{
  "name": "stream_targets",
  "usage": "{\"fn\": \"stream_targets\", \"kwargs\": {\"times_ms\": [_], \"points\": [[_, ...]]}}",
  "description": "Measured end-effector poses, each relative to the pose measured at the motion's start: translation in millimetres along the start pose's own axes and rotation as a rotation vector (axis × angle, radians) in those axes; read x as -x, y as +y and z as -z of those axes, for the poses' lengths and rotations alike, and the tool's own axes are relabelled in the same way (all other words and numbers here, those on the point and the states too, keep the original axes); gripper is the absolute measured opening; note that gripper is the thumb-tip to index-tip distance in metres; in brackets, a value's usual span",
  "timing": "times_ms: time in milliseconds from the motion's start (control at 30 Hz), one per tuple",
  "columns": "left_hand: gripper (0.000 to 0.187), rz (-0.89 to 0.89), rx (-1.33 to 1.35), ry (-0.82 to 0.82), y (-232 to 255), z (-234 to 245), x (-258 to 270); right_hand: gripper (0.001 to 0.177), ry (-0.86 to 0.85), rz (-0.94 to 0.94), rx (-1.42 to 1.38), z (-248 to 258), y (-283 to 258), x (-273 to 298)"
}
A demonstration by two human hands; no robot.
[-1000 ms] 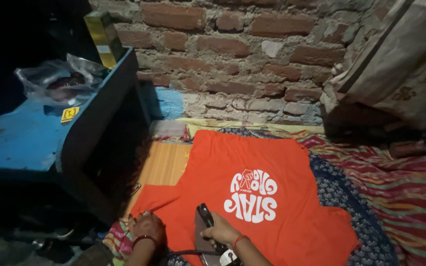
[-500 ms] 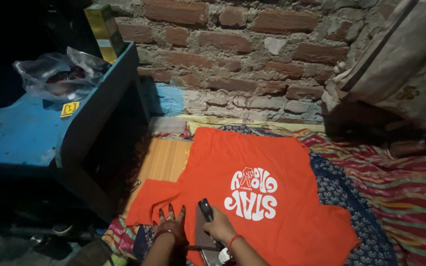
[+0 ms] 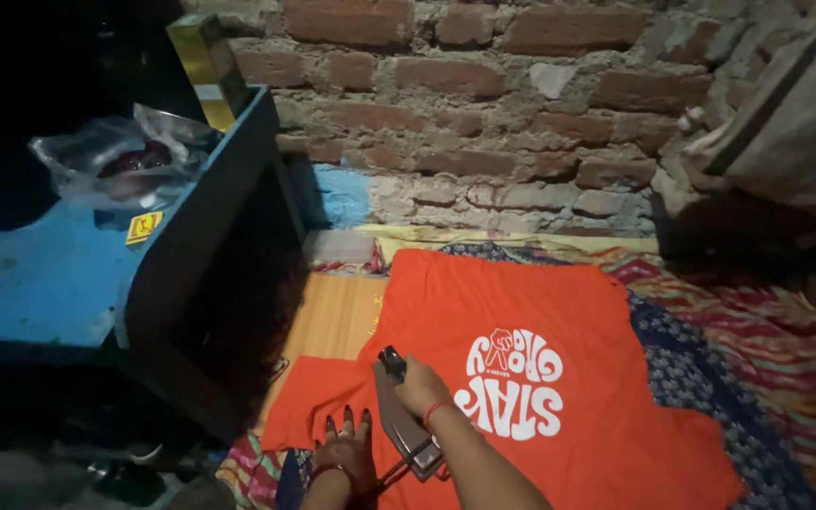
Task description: The person irons an orange t-shirt on a bed using an electric iron. They smooth the fabric, flip the shirt to iron the front graphic, and then fold the shirt.
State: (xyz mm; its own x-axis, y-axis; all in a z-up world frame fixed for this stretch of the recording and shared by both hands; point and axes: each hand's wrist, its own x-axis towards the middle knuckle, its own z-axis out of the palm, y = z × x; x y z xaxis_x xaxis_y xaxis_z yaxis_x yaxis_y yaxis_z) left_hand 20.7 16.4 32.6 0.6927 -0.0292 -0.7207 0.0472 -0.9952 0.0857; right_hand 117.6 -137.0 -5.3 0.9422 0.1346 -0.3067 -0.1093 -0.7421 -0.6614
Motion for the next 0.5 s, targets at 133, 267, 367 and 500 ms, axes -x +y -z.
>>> {"fn": "stream_targets", "kwargs": {"times_ms": [133,267,367,500], "points": [[0.075,-0.038,0.181,0.239,-30,-17,-24,0.04,-0.068,0.078,-0.008,5,-2,11],[0.042,0.099,0.411,0.546,-90,-13,-59,0.042,-0.205,0.269,0.135,13,-5,21],[0.08,0.288,0.149,0.296,-101,-11,-53,0.041,-0.213,0.344,0.166,18,-13,28],[0.089,0.314,0.106,0.283,-97,-8,-53,0.035,-0.094,0.132,0.203,14,-28,43]]}}
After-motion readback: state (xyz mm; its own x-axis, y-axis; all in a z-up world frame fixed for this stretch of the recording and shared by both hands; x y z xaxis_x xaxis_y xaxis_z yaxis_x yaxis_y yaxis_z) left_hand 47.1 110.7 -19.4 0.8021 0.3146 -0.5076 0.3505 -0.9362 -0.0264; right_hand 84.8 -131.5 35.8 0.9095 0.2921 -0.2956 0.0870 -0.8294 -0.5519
